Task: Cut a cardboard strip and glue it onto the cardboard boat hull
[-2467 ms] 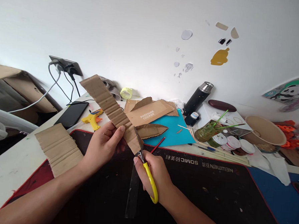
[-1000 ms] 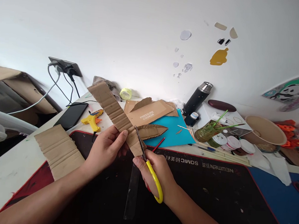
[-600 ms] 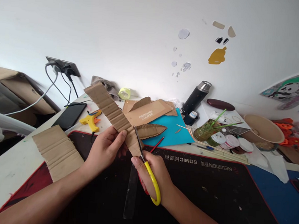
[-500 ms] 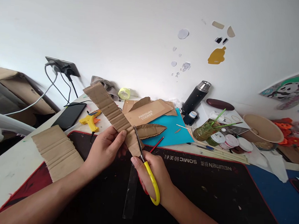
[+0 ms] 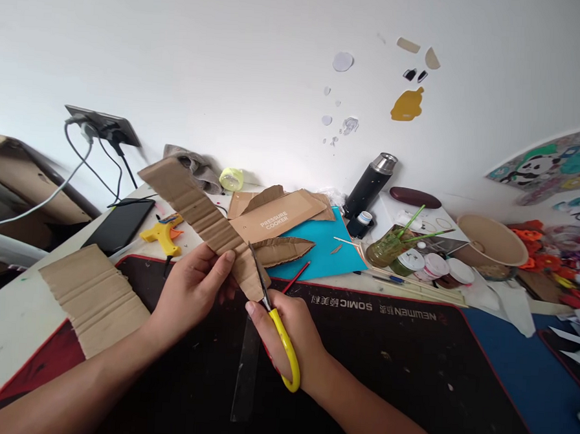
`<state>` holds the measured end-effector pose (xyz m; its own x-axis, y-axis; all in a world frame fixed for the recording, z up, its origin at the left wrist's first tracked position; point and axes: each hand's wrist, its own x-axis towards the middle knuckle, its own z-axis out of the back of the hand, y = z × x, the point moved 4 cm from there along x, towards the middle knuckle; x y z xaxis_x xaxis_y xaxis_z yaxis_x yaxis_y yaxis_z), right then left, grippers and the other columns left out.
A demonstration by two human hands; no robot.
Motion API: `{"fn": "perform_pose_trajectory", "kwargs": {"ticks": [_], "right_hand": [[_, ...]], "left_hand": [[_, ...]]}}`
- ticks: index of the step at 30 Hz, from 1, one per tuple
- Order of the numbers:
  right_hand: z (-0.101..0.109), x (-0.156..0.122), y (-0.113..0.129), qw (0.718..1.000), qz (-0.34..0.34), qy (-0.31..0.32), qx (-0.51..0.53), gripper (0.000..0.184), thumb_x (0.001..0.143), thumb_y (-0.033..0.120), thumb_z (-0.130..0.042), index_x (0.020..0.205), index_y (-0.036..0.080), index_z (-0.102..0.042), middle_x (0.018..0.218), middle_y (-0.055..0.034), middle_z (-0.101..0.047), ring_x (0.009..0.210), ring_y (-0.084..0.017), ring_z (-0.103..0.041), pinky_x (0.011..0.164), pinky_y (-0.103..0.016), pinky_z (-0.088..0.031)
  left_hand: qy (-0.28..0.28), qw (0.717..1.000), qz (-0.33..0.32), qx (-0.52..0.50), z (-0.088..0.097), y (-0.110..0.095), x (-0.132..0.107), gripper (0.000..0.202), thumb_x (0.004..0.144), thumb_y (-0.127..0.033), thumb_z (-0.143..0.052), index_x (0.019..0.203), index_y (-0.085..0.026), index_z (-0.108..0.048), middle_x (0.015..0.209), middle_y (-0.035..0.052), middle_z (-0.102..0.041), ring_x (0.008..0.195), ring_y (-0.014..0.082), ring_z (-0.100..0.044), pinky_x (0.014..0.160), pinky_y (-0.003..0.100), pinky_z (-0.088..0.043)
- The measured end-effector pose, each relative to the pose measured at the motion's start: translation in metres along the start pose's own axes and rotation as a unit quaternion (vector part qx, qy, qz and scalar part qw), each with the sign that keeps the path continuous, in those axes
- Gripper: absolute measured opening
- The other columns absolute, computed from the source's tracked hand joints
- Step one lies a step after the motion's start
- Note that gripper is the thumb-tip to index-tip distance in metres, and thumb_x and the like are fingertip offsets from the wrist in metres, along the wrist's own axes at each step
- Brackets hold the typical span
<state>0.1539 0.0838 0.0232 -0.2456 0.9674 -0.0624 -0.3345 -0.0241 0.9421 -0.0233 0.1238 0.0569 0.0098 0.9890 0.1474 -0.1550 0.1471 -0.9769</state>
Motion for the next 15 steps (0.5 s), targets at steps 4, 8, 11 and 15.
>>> {"fn": "perform_pose_trajectory", "kwargs": {"ticks": [4, 8, 11, 15], "right_hand": [[0.002, 0.002, 0.002, 1.0, 0.023, -0.005, 0.003, 0.032, 0.102, 0.038, -0.068, 0.076, 0.021, -0.058, 0.067, 0.0028, -0.059, 0.062, -0.013, -0.052, 0.057, -0.024, -0.036], [-0.001, 0.002, -0.006, 0.998, -0.037, 0.024, 0.047, 0.034, 0.104, 0.043, -0.069, 0.08, 0.024, -0.056, 0.059, 0.0065, -0.054, 0.046, -0.012, -0.052, 0.046, -0.022, -0.035], [-0.003, 0.004, -0.013, 0.989, -0.081, 0.044, 0.115, 0.036, 0.107, 0.052, -0.066, 0.086, 0.025, -0.055, 0.049, 0.0116, -0.048, 0.033, -0.011, -0.046, 0.038, -0.021, -0.034], [0.002, 0.011, -0.012, 0.975, -0.057, 0.027, 0.212, 0.042, 0.103, 0.06, -0.069, 0.085, 0.025, -0.052, 0.043, 0.013, -0.049, 0.031, -0.01, -0.043, 0.037, -0.02, -0.035]], "left_hand": [[-0.01, 1.0, -0.004, 0.008, 0.0, -0.002, -0.001, 0.041, 0.1, -0.059, -0.072, 0.081, -0.026, -0.056, 0.054, -0.0024, -0.065, 0.042, 0.0162, -0.06, 0.041, 0.025, -0.046], [-0.019, 1.0, -0.009, 0.0, 0.002, -0.008, 0.0, 0.043, 0.099, -0.06, -0.073, 0.08, -0.025, -0.059, 0.055, -0.0023, -0.066, 0.044, 0.016, -0.061, 0.041, 0.025, -0.048], [-0.045, 0.999, -0.012, -0.011, 0.006, -0.013, 0.001, 0.043, 0.097, -0.059, -0.076, 0.078, -0.024, -0.061, 0.057, -0.0021, -0.068, 0.047, 0.0166, -0.062, 0.045, 0.026, -0.052], [-0.069, 0.997, 0.014, -0.006, 0.008, -0.017, 0.001, 0.04, 0.097, -0.052, -0.079, 0.076, -0.022, -0.062, 0.059, -0.001, -0.073, 0.051, 0.0171, -0.066, 0.052, 0.027, -0.056]]}}
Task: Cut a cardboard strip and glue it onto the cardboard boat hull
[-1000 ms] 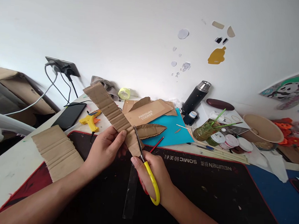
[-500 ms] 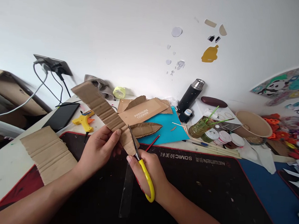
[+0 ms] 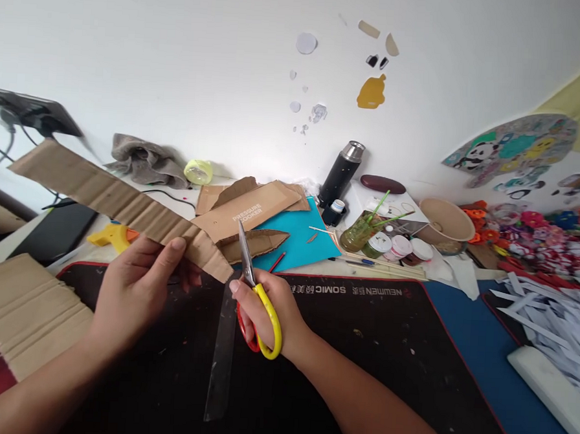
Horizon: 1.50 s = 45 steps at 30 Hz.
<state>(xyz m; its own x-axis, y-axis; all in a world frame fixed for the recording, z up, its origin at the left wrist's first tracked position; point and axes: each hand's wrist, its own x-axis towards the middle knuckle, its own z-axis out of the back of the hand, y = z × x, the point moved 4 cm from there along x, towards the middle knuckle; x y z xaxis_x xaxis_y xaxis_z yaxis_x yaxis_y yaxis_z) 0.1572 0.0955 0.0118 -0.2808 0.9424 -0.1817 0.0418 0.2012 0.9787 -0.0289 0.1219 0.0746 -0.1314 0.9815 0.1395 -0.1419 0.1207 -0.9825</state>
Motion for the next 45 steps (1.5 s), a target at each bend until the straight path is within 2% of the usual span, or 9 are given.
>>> {"fn": "perform_pose_trajectory", "kwargs": {"ticks": [4, 9, 17, 20, 23, 27, 30, 36, 45], "right_hand": [[0.007, 0.006, 0.011, 0.998, 0.021, 0.0, 0.055, 0.051, 0.094, 0.07, -0.077, 0.087, 0.024, -0.056, 0.042, 0.0123, -0.051, 0.032, -0.01, -0.045, 0.039, -0.02, -0.037], [0.013, 0.007, 0.019, 0.995, 0.048, -0.002, 0.086, 0.055, 0.092, 0.077, -0.076, 0.091, 0.024, -0.059, 0.043, 0.0113, -0.053, 0.032, -0.011, -0.047, 0.036, -0.021, -0.036], [0.014, 0.01, 0.017, 0.994, 0.063, 0.013, 0.083, 0.048, 0.094, 0.067, -0.078, 0.087, 0.025, -0.057, 0.04, 0.0116, -0.052, 0.031, -0.011, -0.045, 0.038, -0.021, -0.038], [0.017, 0.011, 0.019, 0.994, 0.064, 0.029, 0.083, 0.047, 0.093, 0.066, -0.079, 0.087, 0.025, -0.058, 0.04, 0.0116, -0.052, 0.031, -0.011, -0.046, 0.037, -0.021, -0.036], [0.021, 0.011, 0.02, 0.994, 0.072, 0.027, 0.08, 0.047, 0.092, 0.066, -0.079, 0.084, 0.025, -0.058, 0.041, 0.0112, -0.052, 0.031, -0.011, -0.045, 0.036, -0.021, -0.036], [0.026, 0.014, 0.016, 0.994, 0.062, 0.004, 0.085, 0.047, 0.092, 0.066, -0.079, 0.085, 0.024, -0.059, 0.045, 0.0105, -0.054, 0.031, -0.01, -0.046, 0.035, -0.021, -0.037], [0.03, 0.017, 0.012, 0.993, 0.051, -0.01, 0.107, 0.051, 0.089, 0.07, -0.08, 0.082, 0.024, -0.056, 0.046, 0.0104, -0.053, 0.03, -0.01, -0.046, 0.033, -0.021, -0.034], [0.035, 0.019, 0.01, 0.993, 0.055, -0.04, 0.1, 0.053, 0.091, 0.072, -0.077, 0.081, 0.024, -0.056, 0.048, 0.0092, -0.053, 0.031, -0.01, -0.047, 0.033, -0.021, -0.031], [0.032, 0.016, 0.01, 0.997, 0.033, -0.049, 0.059, 0.047, 0.088, 0.067, -0.078, 0.09, 0.024, -0.058, 0.047, 0.0093, -0.055, 0.032, -0.012, -0.047, 0.035, -0.022, -0.034]], "left_hand": [[-0.003, 1.0, 0.028, 0.006, -0.002, 0.0, -0.001, 0.045, 0.09, -0.06, -0.083, 0.075, -0.02, -0.067, 0.064, 0.0046, -0.078, 0.056, 0.0206, -0.072, 0.057, 0.029, -0.061], [-0.003, 0.998, 0.066, 0.006, -0.005, 0.005, 0.002, 0.07, 0.064, -0.086, -0.09, 0.069, -0.019, -0.072, 0.066, 0.011, -0.079, 0.061, 0.025, -0.075, 0.06, 0.032, -0.065], [0.057, 0.974, 0.198, -0.096, -0.012, 0.023, -0.001, 0.068, 0.043, -0.075, -0.104, 0.066, -0.015, -0.08, 0.072, 0.0154, -0.082, 0.066, 0.0253, -0.077, 0.062, 0.028, -0.065], [0.072, 0.965, 0.199, -0.158, -0.013, 0.026, 0.003, 0.064, 0.048, -0.069, -0.106, 0.063, -0.013, -0.079, 0.066, 0.0143, -0.079, 0.062, 0.0237, -0.074, 0.06, 0.03, -0.064], [0.057, 0.966, 0.169, -0.187, -0.01, 0.026, 0.008, 0.046, 0.064, -0.049, -0.104, 0.065, -0.013, -0.075, 0.063, 0.0098, -0.076, 0.058, 0.0197, -0.071, 0.056, 0.027, -0.059], [0.113, 0.948, 0.185, -0.232, -0.012, 0.033, 0.01, 0.033, 0.075, -0.034, -0.094, 0.062, -0.012, -0.073, 0.064, 0.012, -0.077, 0.056, 0.0196, -0.072, 0.051, 0.026, -0.055], [0.133, 0.947, 0.189, -0.222, -0.012, 0.037, 0.01, 0.036, 0.073, -0.041, -0.097, 0.066, -0.011, -0.079, 0.068, 0.0142, -0.08, 0.059, 0.0206, -0.074, 0.053, 0.026, -0.057], [0.121, 0.977, 0.114, -0.136, -0.009, 0.033, 0.01, 0.046, 0.081, -0.059, -0.093, 0.077, -0.014, -0.088, 0.075, 0.0161, -0.083, 0.065, 0.0219, -0.076, 0.064, 0.029, -0.062], [0.101, 0.975, 0.117, -0.161, -0.01, 0.036, 0.015, 0.049, 0.074, -0.061, -0.097, 0.072, -0.014, -0.085, 0.07, 0.0135, -0.08, 0.062, 0.021, -0.074, 0.059, 0.028, -0.058]]}}
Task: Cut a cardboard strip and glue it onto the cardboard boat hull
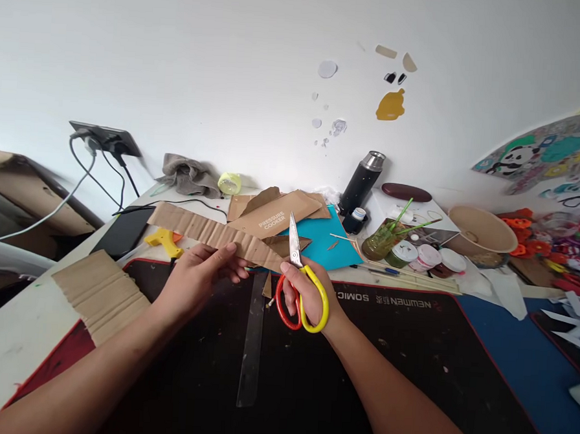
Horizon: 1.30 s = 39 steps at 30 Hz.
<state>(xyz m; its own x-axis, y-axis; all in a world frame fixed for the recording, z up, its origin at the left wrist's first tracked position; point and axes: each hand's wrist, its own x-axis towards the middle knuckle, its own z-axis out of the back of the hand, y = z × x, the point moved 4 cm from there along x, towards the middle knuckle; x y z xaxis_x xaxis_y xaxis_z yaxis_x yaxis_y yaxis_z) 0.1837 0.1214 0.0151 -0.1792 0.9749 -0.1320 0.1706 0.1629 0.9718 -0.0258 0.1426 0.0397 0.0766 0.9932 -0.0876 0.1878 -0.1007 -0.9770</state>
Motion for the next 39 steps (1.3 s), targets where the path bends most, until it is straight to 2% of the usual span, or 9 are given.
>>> {"fn": "perform_pose_trajectory", "kwargs": {"ticks": [7, 14, 17, 22, 26, 29, 34, 39], "right_hand": [[-0.004, -0.001, 0.0, 1.0, 0.001, 0.028, -0.003, 0.042, 0.09, 0.062, -0.076, 0.088, 0.024, -0.059, 0.045, 0.0093, -0.053, 0.032, -0.011, -0.044, 0.037, -0.023, -0.036], [-0.004, -0.003, 0.0, 1.0, -0.003, 0.015, 0.009, 0.043, 0.091, 0.061, -0.076, 0.081, 0.025, -0.056, 0.047, 0.0088, -0.053, 0.033, -0.011, -0.046, 0.038, -0.024, -0.035], [-0.005, -0.003, -0.001, 1.0, -0.008, 0.021, 0.008, 0.042, 0.09, 0.062, -0.077, 0.084, 0.025, -0.058, 0.047, 0.0091, -0.053, 0.032, -0.012, -0.045, 0.038, -0.024, -0.035], [-0.008, -0.004, -0.002, 0.999, 0.004, 0.044, 0.006, 0.041, 0.093, 0.06, -0.076, 0.086, 0.024, -0.059, 0.046, 0.009, -0.053, 0.033, -0.011, -0.045, 0.038, -0.023, -0.036], [-0.007, -0.004, -0.003, 0.999, 0.003, 0.04, 0.007, 0.044, 0.095, 0.064, -0.075, 0.085, 0.024, -0.058, 0.047, 0.0083, -0.055, 0.034, -0.012, -0.048, 0.038, -0.023, -0.037], [-0.006, -0.004, -0.002, 1.0, 0.006, 0.031, 0.002, 0.047, 0.094, 0.066, -0.074, 0.083, 0.024, -0.058, 0.048, 0.0077, -0.055, 0.035, -0.012, -0.049, 0.038, -0.023, -0.038], [-0.004, -0.002, -0.001, 1.0, 0.007, 0.0, -0.001, 0.046, 0.089, 0.066, -0.078, 0.087, 0.024, -0.059, 0.046, 0.0085, -0.054, 0.033, -0.012, -0.046, 0.038, -0.024, -0.036], [-0.007, -0.003, -0.002, 0.999, 0.008, 0.026, -0.018, 0.041, 0.091, 0.062, -0.076, 0.088, 0.024, -0.059, 0.045, 0.0091, -0.053, 0.033, -0.012, -0.045, 0.038, -0.023, -0.038]], "left_hand": [[-0.029, 0.999, 0.002, -0.04, 0.0, -0.002, -0.003, 0.052, 0.069, -0.059, -0.101, 0.071, -0.013, -0.077, 0.071, 0.0124, -0.08, 0.059, 0.0203, -0.072, 0.055, 0.028, -0.056], [0.039, 0.998, -0.003, -0.056, -0.006, -0.006, -0.006, 0.044, 0.07, -0.05, -0.105, 0.077, -0.015, -0.078, 0.072, 0.0102, -0.079, 0.065, 0.0202, -0.073, 0.056, 0.025, -0.055], [0.027, 0.998, 0.003, -0.057, -0.004, -0.004, -0.005, 0.046, 0.07, -0.052, -0.104, 0.076, -0.015, -0.077, 0.073, 0.0114, -0.08, 0.066, 0.0203, -0.074, 0.057, 0.026, -0.056], [-0.003, 0.997, 0.016, -0.072, -0.002, -0.001, -0.004, 0.049, 0.068, -0.051, -0.105, 0.092, -0.013, -0.085, 0.08, 0.0101, -0.082, 0.068, 0.0205, -0.076, 0.056, 0.025, -0.058], [-0.012, 0.996, 0.02, -0.09, 0.0, 0.002, -0.001, 0.045, 0.065, -0.048, -0.108, 0.081, -0.012, -0.084, 0.073, 0.0094, -0.081, 0.065, 0.0193, -0.076, 0.061, 0.026, -0.063], [-0.022, 0.994, 0.03, -0.1, 0.002, 0.004, 0.0, 0.046, 0.065, -0.046, -0.108, 0.082, -0.011, -0.085, 0.076, 0.0121, -0.083, 0.068, 0.0205, -0.078, 0.068, 0.028, -0.067], [-0.019, 0.993, 0.03, -0.113, 0.001, 0.005, 0.0, 0.044, 0.065, -0.043, -0.108, 0.083, -0.011, -0.083, 0.077, 0.0129, -0.083, 0.071, 0.023, -0.08, 0.07, 0.03, -0.069], [-0.015, 0.992, 0.002, -0.127, -0.001, 0.0, -0.001, 0.036, 0.069, -0.035, -0.106, 0.08, -0.016, -0.077, 0.079, 0.006, -0.079, 0.078, 0.0224, -0.079, 0.073, 0.031, -0.068]]}}
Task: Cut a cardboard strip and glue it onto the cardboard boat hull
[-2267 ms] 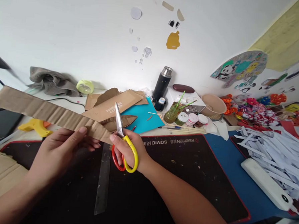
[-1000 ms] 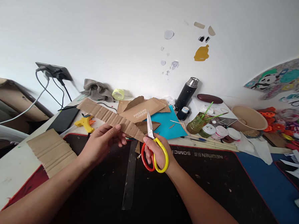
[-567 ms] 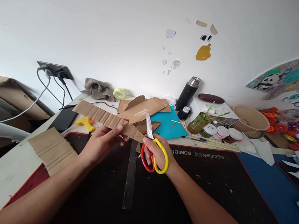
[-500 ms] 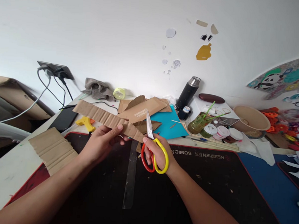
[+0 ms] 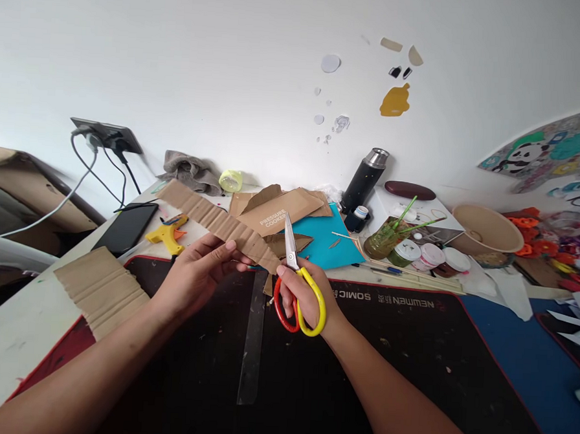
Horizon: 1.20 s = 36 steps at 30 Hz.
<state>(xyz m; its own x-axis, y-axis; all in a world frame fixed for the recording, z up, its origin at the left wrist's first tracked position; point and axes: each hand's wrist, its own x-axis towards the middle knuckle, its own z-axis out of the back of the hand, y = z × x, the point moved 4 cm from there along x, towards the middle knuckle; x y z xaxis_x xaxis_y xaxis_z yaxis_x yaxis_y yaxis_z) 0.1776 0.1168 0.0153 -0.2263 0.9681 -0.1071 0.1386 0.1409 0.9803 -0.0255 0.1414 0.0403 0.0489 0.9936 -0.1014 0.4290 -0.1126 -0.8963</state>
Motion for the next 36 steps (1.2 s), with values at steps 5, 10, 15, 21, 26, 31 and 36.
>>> {"fn": "perform_pose_trajectory", "kwargs": {"ticks": [5, 10, 15, 21, 26, 31, 36], "right_hand": [[-0.006, -0.004, -0.006, 0.998, -0.013, 0.055, -0.027, 0.037, 0.097, 0.057, -0.072, 0.087, 0.024, -0.058, 0.043, 0.0101, -0.052, 0.033, -0.012, -0.047, 0.04, -0.022, -0.04], [-0.008, -0.006, -0.008, 0.996, -0.017, 0.085, -0.037, 0.042, 0.099, 0.063, -0.071, 0.096, 0.021, -0.065, 0.046, 0.0089, -0.056, 0.034, -0.013, -0.049, 0.041, -0.022, -0.041], [-0.007, -0.005, -0.002, 0.998, -0.006, 0.06, -0.033, 0.051, 0.097, 0.069, -0.07, 0.1, 0.018, -0.07, 0.044, 0.0077, -0.055, 0.035, -0.013, -0.049, 0.045, -0.024, -0.042], [0.004, 0.002, -0.002, 0.999, 0.009, -0.032, -0.015, 0.047, 0.093, 0.067, -0.073, 0.093, 0.02, -0.069, 0.044, 0.0072, -0.054, 0.035, -0.014, -0.049, 0.042, -0.026, -0.042], [0.018, 0.009, 0.002, 0.997, 0.022, -0.073, -0.022, 0.046, 0.09, 0.066, -0.074, 0.091, 0.021, -0.068, 0.047, 0.007, -0.054, 0.035, -0.014, -0.05, 0.039, -0.026, -0.039], [0.021, 0.01, 0.006, 0.998, 0.026, -0.059, -0.027, 0.043, 0.091, 0.064, -0.075, 0.084, 0.023, -0.062, 0.045, 0.0077, -0.054, 0.034, -0.013, -0.05, 0.039, -0.025, -0.04], [0.017, 0.007, 0.008, 0.997, 0.027, -0.068, -0.017, 0.046, 0.089, 0.065, -0.077, 0.087, 0.021, -0.067, 0.044, 0.007, -0.054, 0.034, -0.013, -0.049, 0.04, -0.025, -0.04]], "left_hand": [[0.0, 1.0, -0.01, 0.027, 0.0, -0.001, 0.0, 0.039, 0.073, -0.041, -0.103, 0.093, -0.016, -0.081, 0.087, 0.0051, -0.078, 0.076, 0.0181, -0.073, 0.072, 0.029, -0.065], [-0.008, 0.999, -0.009, 0.037, -0.002, -0.003, 0.001, 0.042, 0.068, -0.043, -0.105, 0.082, -0.017, -0.076, 0.077, 0.0015, -0.073, 0.069, 0.0159, -0.069, 0.067, 0.028, -0.063], [-0.019, 0.998, -0.013, 0.053, -0.002, -0.005, 0.001, 0.039, 0.07, -0.041, -0.103, 0.077, -0.017, -0.073, 0.078, 0.0023, -0.076, 0.071, 0.0178, -0.074, 0.074, 0.031, -0.066], [0.008, 0.997, 0.039, 0.068, 0.002, 0.005, 0.002, 0.043, 0.072, -0.048, -0.103, 0.085, -0.013, -0.081, 0.088, 0.0138, -0.085, 0.08, 0.0232, -0.081, 0.079, 0.031, -0.068], [0.231, 0.944, 0.176, 0.157, -0.017, 0.012, -0.019, 0.058, 0.083, -0.069, -0.09, 0.109, -0.017, -0.088, 0.108, 0.0218, -0.086, 0.088, 0.0319, -0.085, 0.076, 0.039, -0.071], [0.219, 0.955, 0.06, 0.193, -0.023, -0.011, -0.033, 0.04, 0.092, -0.06, -0.085, 0.101, -0.022, -0.087, 0.085, 0.0123, -0.083, 0.065, 0.025, -0.077, 0.057, 0.032, -0.062], [-0.08, 0.903, -0.261, 0.331, -0.002, -0.046, -0.036, 0.021, 0.091, -0.048, -0.088, 0.098, -0.028, -0.087, 0.087, 0.0028, -0.078, 0.077, 0.0187, -0.067, 0.073, 0.024, -0.055]]}}
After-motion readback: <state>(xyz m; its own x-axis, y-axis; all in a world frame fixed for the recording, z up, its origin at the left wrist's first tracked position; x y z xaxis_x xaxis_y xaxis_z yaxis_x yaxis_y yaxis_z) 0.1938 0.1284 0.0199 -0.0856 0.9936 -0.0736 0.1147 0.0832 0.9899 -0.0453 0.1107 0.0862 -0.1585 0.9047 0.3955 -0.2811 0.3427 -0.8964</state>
